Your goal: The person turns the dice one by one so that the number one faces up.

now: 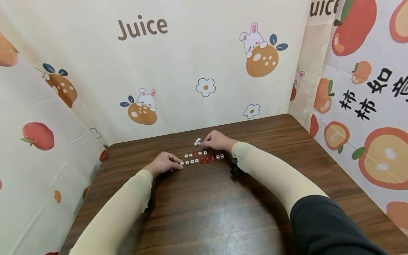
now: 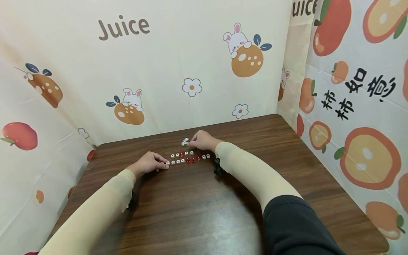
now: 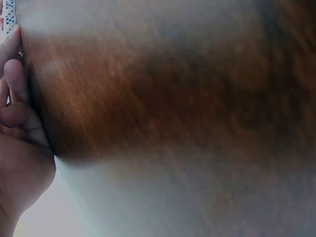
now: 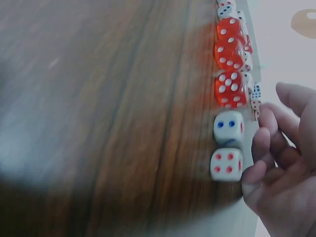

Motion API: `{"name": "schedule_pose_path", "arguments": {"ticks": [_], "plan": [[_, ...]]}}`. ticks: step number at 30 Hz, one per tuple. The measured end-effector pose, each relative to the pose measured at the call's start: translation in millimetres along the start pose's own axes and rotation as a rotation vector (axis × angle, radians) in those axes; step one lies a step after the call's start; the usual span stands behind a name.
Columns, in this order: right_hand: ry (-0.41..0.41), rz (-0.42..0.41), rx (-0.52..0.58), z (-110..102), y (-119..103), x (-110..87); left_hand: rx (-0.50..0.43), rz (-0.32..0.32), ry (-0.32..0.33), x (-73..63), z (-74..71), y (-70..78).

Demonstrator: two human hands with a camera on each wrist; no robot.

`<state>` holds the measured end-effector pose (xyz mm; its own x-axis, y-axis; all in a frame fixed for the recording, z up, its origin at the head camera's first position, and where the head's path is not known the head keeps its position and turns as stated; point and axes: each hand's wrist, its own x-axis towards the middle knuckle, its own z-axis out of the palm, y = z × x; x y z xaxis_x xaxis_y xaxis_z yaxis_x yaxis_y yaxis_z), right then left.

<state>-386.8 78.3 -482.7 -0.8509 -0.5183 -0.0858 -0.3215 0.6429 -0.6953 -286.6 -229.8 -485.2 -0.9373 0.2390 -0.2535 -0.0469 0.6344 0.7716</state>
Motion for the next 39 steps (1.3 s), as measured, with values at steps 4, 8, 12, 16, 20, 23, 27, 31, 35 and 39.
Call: {"name": "schedule_pose_path", "arguments": {"ticks": [4, 8, 12, 16, 20, 23, 27, 31, 35, 39], "plan": [[0.074, 0.036, -0.018, 3.3, -6.1, 5.0, -0.006, -0.011, -0.001, 1.8, 0.7, -1.6], [0.119, 0.056, -0.054, 9.1, -11.1, 11.5, -0.002, -0.017, -0.002, 3.8, 0.1, -3.1], [0.128, 0.077, -0.095, 13.6, -14.9, 14.6, 0.001, -0.011, -0.004, 4.3, 0.0, -3.2], [0.112, 0.097, -0.113, 15.5, -17.0, 13.2, -0.009, -0.014, -0.007, 5.1, 0.9, -2.9], [0.105, 0.079, -0.112, 16.1, -15.6, 12.2, -0.014, -0.021, -0.006, 6.4, 0.8, -4.3], [0.11, 0.069, -0.091, 16.2, -13.7, 12.0, -0.008, -0.02, -0.003, 5.1, 0.1, -4.0], [0.117, 0.066, -0.05, 16.6, -11.3, 11.6, -0.001, -0.017, 0.002, 3.1, -0.6, -2.7], [0.11, 0.049, -0.027, 17.3, -8.9, 11.2, -0.002, -0.016, 0.003, 3.8, 0.1, -3.4], [0.101, 0.03, -0.01, 17.7, -7.2, 10.9, -0.001, -0.013, 0.004, 4.9, 0.9, -4.6], [0.099, 0.023, 0.0, 17.6, -6.1, 10.4, 0.0, -0.007, 0.004, 4.8, 0.7, -4.5]]}}
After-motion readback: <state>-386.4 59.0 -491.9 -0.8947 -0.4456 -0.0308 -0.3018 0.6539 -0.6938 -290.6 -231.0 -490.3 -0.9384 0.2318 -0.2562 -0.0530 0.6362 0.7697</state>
